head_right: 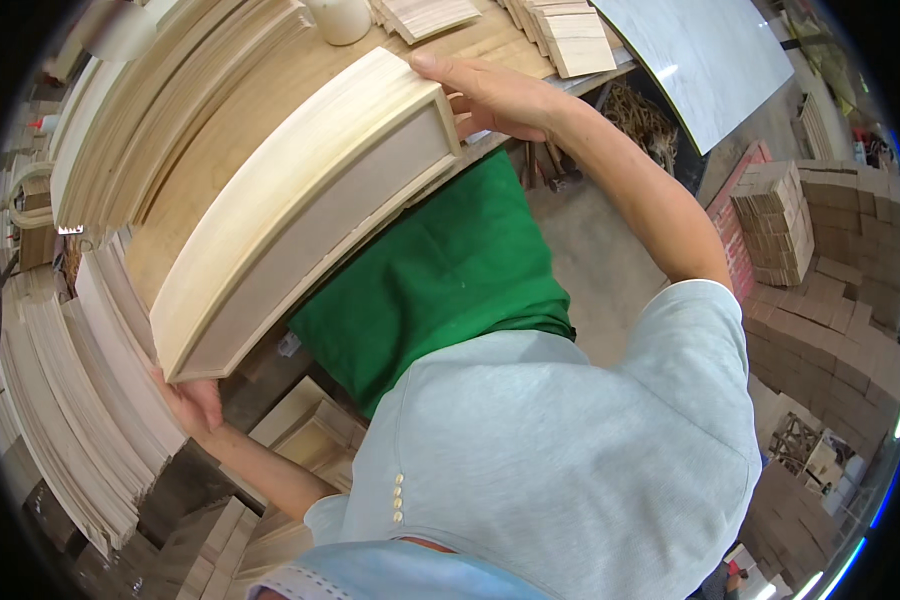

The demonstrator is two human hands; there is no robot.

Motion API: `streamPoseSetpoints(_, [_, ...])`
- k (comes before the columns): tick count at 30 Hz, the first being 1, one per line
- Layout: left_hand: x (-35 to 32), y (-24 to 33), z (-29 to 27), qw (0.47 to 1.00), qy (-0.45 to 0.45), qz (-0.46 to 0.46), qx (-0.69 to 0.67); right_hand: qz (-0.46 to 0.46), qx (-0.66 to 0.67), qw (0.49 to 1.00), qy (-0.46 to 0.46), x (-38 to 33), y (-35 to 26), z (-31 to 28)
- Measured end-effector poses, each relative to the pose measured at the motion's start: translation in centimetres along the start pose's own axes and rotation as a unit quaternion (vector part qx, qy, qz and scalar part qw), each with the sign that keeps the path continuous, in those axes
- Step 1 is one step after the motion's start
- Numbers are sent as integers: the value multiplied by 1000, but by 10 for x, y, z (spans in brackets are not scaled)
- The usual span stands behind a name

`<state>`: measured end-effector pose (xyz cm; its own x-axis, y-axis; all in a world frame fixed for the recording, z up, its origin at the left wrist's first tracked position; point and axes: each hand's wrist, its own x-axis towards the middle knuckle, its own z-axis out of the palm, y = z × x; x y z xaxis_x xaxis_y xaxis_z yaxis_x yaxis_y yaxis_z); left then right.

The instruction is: Applying glue to wooden panels and joining them together to assemble rectangular wooden boxes.

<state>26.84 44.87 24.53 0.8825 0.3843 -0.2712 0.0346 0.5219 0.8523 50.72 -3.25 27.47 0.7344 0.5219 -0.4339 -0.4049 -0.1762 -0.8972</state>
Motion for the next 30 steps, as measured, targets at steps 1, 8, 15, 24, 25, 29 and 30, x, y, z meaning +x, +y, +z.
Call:
streamPoseSetpoints(1, [0,0,0,1000,-2,3,2,-4,1,1000,0,0,1,-1])
streamPoseSetpoints(8, [20,15,-14,998,-58,15,-17,-78,73,989,-97,10,-9,-2])
streamPoseSetpoints(15, [27,51,70,959,-160,61,225,-227,-39,965,-129,32,-22,-17])
streamPoseSetpoints(24, [33,17,77,894,-128,79,423,-142,-195,967,-78,23,-20,-10])
streamPoseSetpoints(25, [30,17,76,894,-125,76,422,-169,-243,951,-88,23,-23,-13])
streamPoseSetpoints(29, [34,19,79,896,-115,70,423,-280,-322,902,-62,16,-52,-18])
streamPoseSetpoints(30, [33,18,80,898,-114,62,420,-286,-329,899,-38,10,-63,-6])
